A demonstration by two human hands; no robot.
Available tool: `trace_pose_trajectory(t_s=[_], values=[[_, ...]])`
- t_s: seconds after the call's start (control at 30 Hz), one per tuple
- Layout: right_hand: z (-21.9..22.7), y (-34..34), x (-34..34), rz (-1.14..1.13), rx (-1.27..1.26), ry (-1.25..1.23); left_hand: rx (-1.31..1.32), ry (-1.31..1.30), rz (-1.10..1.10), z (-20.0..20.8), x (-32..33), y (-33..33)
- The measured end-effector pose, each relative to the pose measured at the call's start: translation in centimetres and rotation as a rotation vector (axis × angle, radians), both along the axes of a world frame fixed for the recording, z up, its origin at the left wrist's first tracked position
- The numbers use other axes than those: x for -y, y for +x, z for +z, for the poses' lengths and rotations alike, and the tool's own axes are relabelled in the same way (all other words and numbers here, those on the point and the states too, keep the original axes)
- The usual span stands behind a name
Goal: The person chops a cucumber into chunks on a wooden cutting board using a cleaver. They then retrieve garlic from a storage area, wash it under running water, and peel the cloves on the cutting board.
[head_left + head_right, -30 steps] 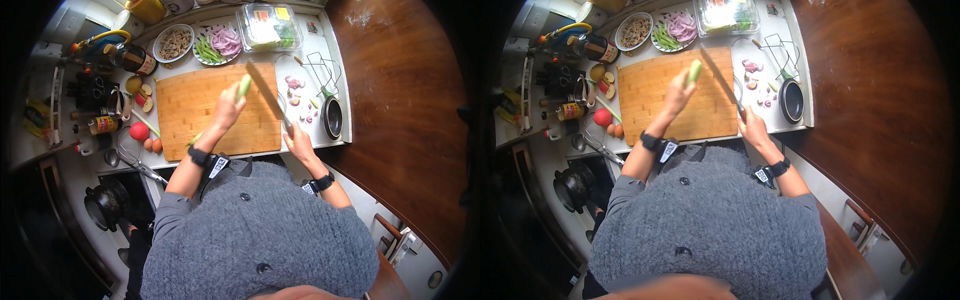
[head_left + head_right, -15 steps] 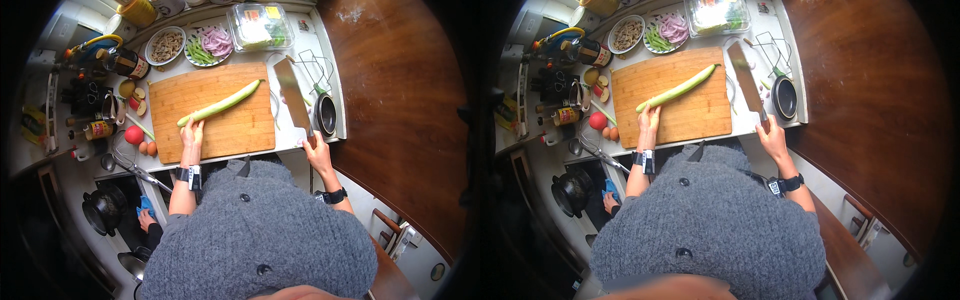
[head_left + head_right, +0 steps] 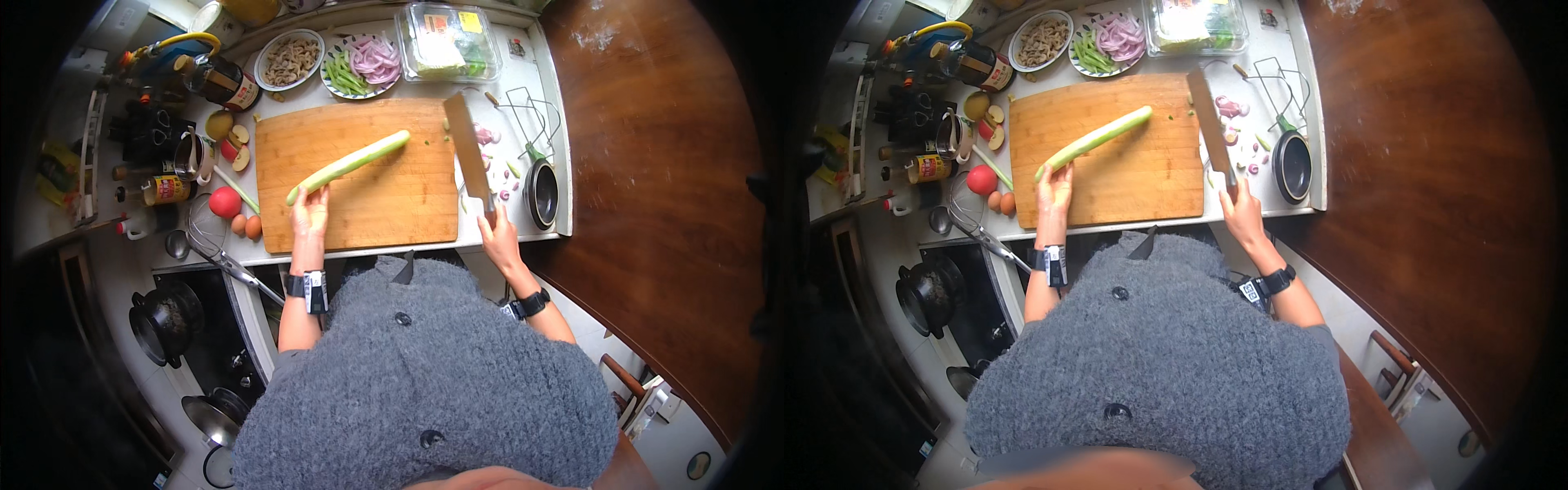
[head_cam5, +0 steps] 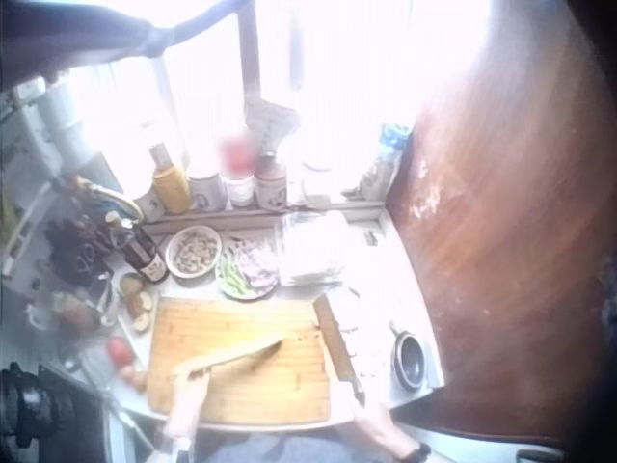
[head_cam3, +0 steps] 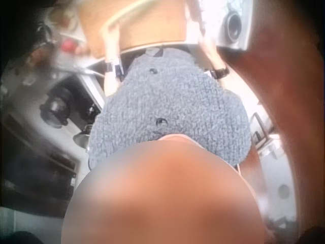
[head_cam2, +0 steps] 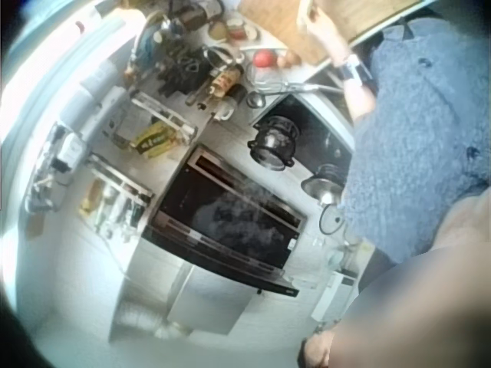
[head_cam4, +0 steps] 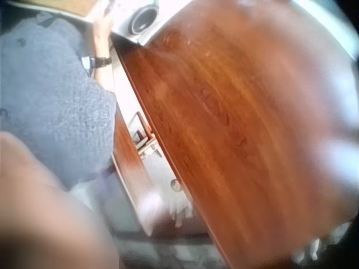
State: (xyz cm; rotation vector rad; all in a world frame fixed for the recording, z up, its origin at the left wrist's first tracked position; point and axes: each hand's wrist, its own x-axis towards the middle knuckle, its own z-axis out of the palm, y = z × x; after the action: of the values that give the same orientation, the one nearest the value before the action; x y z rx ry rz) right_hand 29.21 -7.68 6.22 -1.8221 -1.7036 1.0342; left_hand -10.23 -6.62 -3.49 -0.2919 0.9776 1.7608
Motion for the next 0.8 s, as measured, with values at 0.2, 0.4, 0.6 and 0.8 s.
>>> trace_pose_trajectory(t_s=[0.2, 0.4, 0.6, 0.8], values=[[0.3, 0.2, 0.6, 0.162, -0.182, -0.288, -0.027, -0.062, 0.165, 5.4, 0.4, -6.6], [-0.4, 1.6, 1.5, -0.102, -0.095, -0.257, -0.749, 0.062, -0.234, 14.0, -3.2, -5.9], [1.6, 4.1, 1.9, -0.009, -0.014, -0.025, -2.04, 0.319, -0.991, 8.9, -5.8, 9.0], [1.0, 2.5, 3.7, -0.017, -0.009, -0.053, -2.356, 0.262, -0.745, 3.3, -5.3, 14.8]])
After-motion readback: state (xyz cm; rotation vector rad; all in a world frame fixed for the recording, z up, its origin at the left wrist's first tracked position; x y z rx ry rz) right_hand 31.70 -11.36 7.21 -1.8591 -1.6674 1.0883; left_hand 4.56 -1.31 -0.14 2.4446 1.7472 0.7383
